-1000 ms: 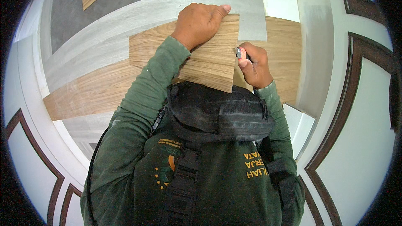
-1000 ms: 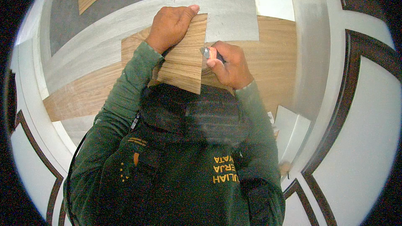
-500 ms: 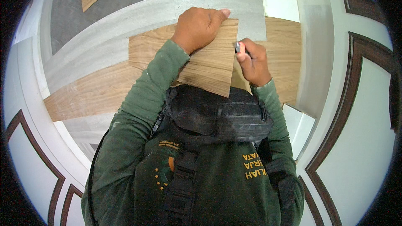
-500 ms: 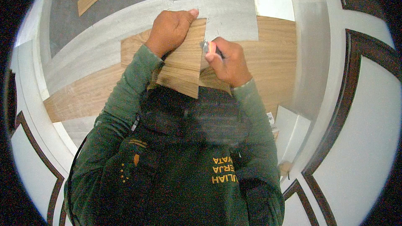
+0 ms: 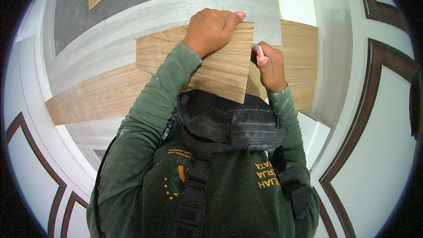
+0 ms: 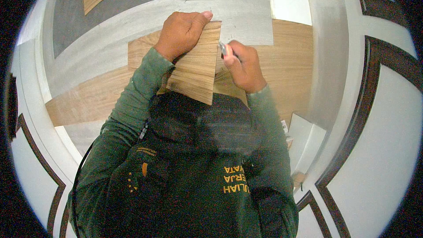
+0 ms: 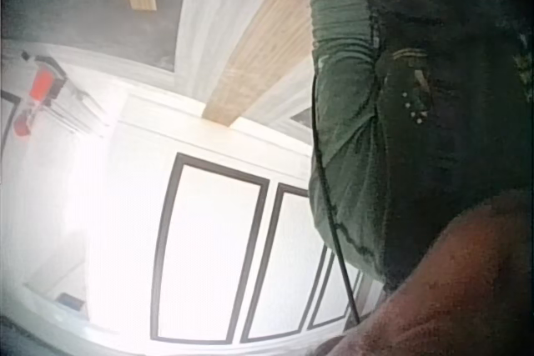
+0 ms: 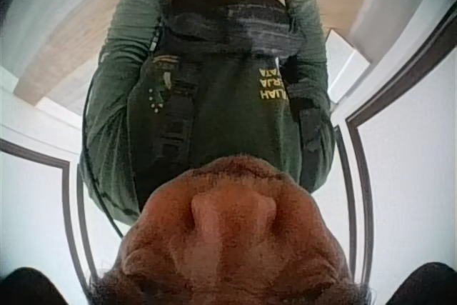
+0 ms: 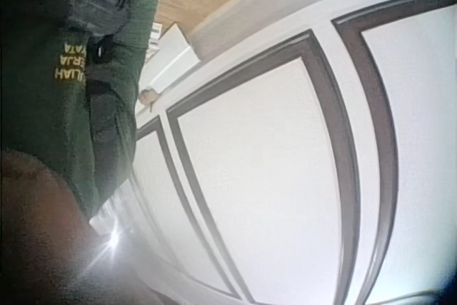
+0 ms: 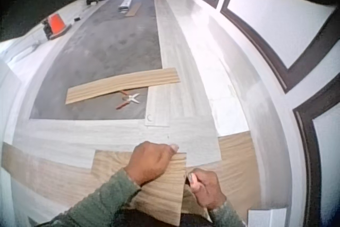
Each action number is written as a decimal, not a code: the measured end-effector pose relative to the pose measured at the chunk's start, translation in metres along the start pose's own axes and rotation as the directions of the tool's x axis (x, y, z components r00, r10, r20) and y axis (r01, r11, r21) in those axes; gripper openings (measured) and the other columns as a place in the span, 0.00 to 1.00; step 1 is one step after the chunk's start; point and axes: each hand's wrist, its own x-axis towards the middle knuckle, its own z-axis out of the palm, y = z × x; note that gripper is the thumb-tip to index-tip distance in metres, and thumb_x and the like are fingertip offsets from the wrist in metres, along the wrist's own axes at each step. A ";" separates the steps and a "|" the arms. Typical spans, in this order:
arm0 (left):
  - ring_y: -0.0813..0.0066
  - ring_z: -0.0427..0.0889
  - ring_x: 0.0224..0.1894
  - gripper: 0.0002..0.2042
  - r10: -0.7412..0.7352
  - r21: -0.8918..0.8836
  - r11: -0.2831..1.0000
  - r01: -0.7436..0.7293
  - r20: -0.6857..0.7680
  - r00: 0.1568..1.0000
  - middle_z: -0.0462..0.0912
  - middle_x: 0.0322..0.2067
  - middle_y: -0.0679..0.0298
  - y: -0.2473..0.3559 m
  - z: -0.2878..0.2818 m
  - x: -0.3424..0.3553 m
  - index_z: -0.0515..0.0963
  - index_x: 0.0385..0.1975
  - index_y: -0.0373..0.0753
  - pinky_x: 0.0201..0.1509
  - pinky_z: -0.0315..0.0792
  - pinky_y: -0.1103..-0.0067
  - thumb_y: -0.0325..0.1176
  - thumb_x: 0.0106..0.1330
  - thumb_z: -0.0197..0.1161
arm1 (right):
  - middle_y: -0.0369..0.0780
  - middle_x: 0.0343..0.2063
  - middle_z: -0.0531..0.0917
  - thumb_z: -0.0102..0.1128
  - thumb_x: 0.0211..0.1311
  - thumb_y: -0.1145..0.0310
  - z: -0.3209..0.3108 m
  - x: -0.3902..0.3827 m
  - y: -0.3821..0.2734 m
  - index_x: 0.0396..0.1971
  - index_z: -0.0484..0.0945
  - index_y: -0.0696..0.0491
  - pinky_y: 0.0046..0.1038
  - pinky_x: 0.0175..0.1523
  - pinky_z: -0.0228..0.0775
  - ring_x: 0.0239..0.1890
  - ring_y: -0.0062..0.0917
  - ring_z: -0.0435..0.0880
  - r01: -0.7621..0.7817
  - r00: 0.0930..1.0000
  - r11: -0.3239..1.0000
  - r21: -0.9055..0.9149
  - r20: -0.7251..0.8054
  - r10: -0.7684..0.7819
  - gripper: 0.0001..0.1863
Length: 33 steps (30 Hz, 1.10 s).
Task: The person cuts a vinyl flooring plank using a utility knife and fits it into place on the floor, pressing it down by hand.
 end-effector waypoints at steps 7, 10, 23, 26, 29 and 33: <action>0.46 0.78 0.24 0.23 -0.054 -0.050 0.997 0.053 -0.027 0.998 0.78 0.19 0.50 0.001 0.003 -0.001 0.80 0.21 0.37 0.28 0.70 0.60 0.48 0.71 0.48 | 0.42 0.19 0.72 0.54 0.66 0.51 0.004 -0.011 -0.004 0.27 0.73 0.58 0.29 0.29 0.64 0.22 0.30 0.72 0.012 0.999 0.999 -0.040 0.037 -0.011 0.22; 0.45 0.76 0.22 0.25 -0.078 -0.080 0.994 0.075 -0.029 0.997 0.77 0.17 0.48 0.005 -0.001 0.001 0.78 0.18 0.36 0.27 0.68 0.60 0.48 0.72 0.48 | 0.42 0.19 0.72 0.55 0.65 0.52 0.004 -0.008 -0.004 0.27 0.73 0.58 0.29 0.29 0.64 0.21 0.31 0.72 0.024 1.000 0.997 -0.076 0.019 -0.023 0.21; 0.54 0.78 0.18 0.25 -0.055 -0.048 0.998 0.052 -0.067 0.996 0.80 0.15 0.55 -0.003 0.000 0.002 0.85 0.23 0.41 0.24 0.72 0.64 0.51 0.71 0.48 | 0.43 0.17 0.72 0.58 0.62 0.58 0.010 0.000 -0.006 0.26 0.73 0.56 0.31 0.27 0.64 0.19 0.32 0.73 0.001 0.999 0.990 -0.141 -0.049 -0.008 0.16; 0.54 0.79 0.19 0.25 -0.058 -0.038 0.998 0.056 -0.059 0.997 0.80 0.15 0.55 -0.003 -0.001 0.002 0.85 0.22 0.41 0.24 0.72 0.64 0.51 0.72 0.48 | 0.43 0.17 0.72 0.58 0.62 0.58 0.011 0.003 -0.004 0.26 0.73 0.56 0.30 0.26 0.63 0.18 0.32 0.73 0.027 0.998 0.992 -0.126 -0.058 -0.034 0.15; 0.54 0.79 0.19 0.25 -0.052 -0.037 0.998 0.050 -0.058 0.997 0.80 0.15 0.55 -0.004 -0.001 0.002 0.85 0.22 0.41 0.24 0.72 0.64 0.51 0.72 0.48 | 0.43 0.16 0.71 0.58 0.63 0.59 0.011 0.005 -0.007 0.25 0.73 0.57 0.30 0.25 0.62 0.18 0.31 0.72 0.024 0.998 0.991 -0.129 -0.053 -0.032 0.16; 0.54 0.79 0.19 0.25 -0.053 -0.064 0.997 0.049 -0.069 0.996 0.80 0.16 0.55 -0.001 -0.003 0.002 0.84 0.20 0.40 0.24 0.72 0.64 0.50 0.72 0.48 | 0.42 0.15 0.71 0.57 0.64 0.59 0.013 0.009 -0.009 0.25 0.73 0.57 0.30 0.24 0.62 0.17 0.30 0.71 0.007 0.996 0.991 -0.133 -0.086 -0.018 0.16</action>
